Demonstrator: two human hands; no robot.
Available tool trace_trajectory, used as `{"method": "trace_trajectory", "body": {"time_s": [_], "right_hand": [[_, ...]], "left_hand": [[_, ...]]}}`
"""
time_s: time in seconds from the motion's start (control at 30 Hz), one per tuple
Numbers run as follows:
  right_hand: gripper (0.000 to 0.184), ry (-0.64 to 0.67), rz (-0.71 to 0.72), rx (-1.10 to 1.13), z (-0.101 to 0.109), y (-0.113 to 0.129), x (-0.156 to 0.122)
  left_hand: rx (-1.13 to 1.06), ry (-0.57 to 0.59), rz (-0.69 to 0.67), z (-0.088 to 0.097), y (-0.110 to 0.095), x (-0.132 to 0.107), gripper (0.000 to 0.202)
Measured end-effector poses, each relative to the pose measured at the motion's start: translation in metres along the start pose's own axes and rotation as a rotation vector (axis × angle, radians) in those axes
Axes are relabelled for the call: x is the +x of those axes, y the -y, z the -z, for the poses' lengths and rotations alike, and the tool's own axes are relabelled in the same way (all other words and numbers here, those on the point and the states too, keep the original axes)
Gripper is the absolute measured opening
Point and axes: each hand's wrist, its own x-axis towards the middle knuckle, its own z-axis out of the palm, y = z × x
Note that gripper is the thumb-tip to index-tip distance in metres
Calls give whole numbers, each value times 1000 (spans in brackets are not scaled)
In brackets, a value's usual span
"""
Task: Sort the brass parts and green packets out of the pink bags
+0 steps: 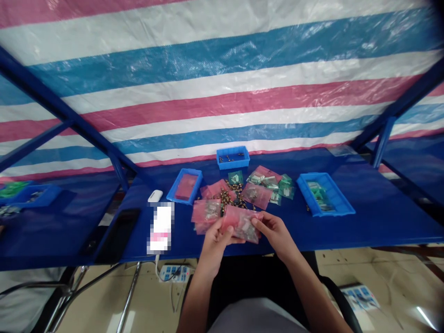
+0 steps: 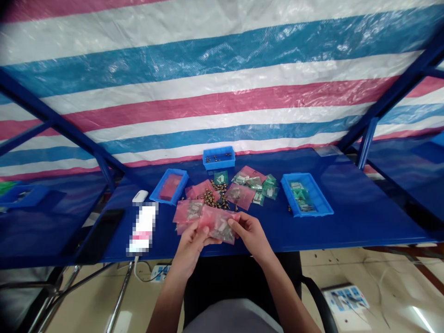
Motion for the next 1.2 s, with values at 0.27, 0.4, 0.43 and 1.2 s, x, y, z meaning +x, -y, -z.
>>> {"method": "trace_trajectory", "body": {"time_s": [0.27, 0.4, 0.43, 1.2], "right_hand": [[34, 16, -27, 162, -14, -8, -4], [38, 164, -43, 116, -21, -9, -7], [38, 174, -43, 94, -22, -9, -8], [31, 514, -171, -68, -27, -10, -23]], "left_hand": [[53, -89, -29, -6, 19, -3, 47], [203, -232, -65, 0, 21, -1, 34], [225, -235, -75, 2, 20, -1, 33], [339, -468, -211, 33, -2, -9, 37]]}}
